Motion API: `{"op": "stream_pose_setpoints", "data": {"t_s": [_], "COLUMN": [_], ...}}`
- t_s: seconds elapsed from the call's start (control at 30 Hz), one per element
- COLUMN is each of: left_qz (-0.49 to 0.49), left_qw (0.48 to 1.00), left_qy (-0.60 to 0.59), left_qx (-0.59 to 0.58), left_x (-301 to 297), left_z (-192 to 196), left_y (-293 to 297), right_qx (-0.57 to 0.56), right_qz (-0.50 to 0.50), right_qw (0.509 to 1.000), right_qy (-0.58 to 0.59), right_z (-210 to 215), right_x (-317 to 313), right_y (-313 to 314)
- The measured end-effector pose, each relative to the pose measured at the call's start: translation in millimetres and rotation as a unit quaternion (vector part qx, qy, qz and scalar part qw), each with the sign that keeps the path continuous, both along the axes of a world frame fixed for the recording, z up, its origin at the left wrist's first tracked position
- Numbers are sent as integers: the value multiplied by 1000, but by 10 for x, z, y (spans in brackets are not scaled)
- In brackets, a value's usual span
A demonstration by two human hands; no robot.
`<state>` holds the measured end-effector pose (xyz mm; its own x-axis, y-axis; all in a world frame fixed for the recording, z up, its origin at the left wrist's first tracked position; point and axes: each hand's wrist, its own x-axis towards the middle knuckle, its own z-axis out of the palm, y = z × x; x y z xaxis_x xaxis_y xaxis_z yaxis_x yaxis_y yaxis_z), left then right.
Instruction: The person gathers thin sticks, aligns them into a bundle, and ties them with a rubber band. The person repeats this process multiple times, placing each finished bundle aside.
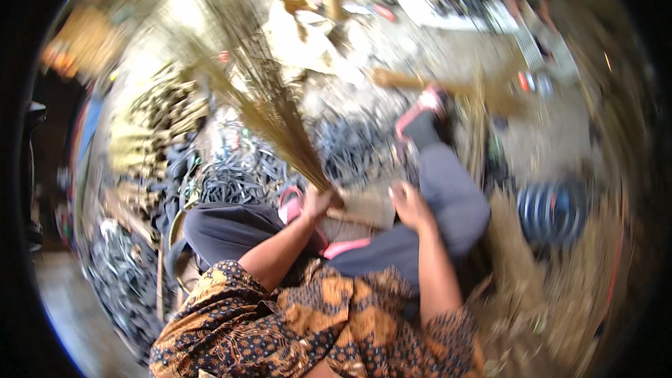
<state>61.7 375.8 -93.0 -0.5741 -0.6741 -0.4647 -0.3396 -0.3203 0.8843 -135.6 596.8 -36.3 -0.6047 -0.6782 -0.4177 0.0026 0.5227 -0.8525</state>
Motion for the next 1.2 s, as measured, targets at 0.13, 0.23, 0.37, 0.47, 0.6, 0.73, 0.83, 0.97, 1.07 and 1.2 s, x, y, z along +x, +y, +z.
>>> {"op": "stream_pose_setpoints", "data": {"t_s": [0.13,0.23,0.37,0.47,0.6,0.73,0.83,0.97,1.07,1.2], "left_qz": [10,60,165,316,566,546,377,86,-55,-142], "left_qw": [992,992,955,901,773,814,916,993,996,988], "left_qy": [-62,-68,-22,-71,-78,7,-10,-47,-35,18], "left_qx": [-107,-86,-246,-290,-277,-195,-136,-70,-66,-64], "left_x": [-130,-104,574,1818,3159,3086,2325,999,51,-790], "left_z": [42,549,1625,2658,3495,3245,2627,2144,2064,1771], "left_y": [-66,-399,-1713,-3095,-3765,-3566,-3377,-3151,-3084,-2922], "right_qx": [41,77,88,93,94,71,7,-68,-108,-131], "right_qz": [47,76,68,72,79,85,36,-83,-156,-325], "right_qw": [998,994,994,993,992,991,996,989,964,924], "right_qy": [17,-2,-8,-8,6,79,79,101,187,152], "right_z": [-113,-174,-150,-98,-94,-84,108,638,1063,1289], "right_x": [-53,-112,-140,-124,-94,-55,-55,-119,-169,-49], "right_y": [104,132,113,80,53,23,30,207,554,1308]}}
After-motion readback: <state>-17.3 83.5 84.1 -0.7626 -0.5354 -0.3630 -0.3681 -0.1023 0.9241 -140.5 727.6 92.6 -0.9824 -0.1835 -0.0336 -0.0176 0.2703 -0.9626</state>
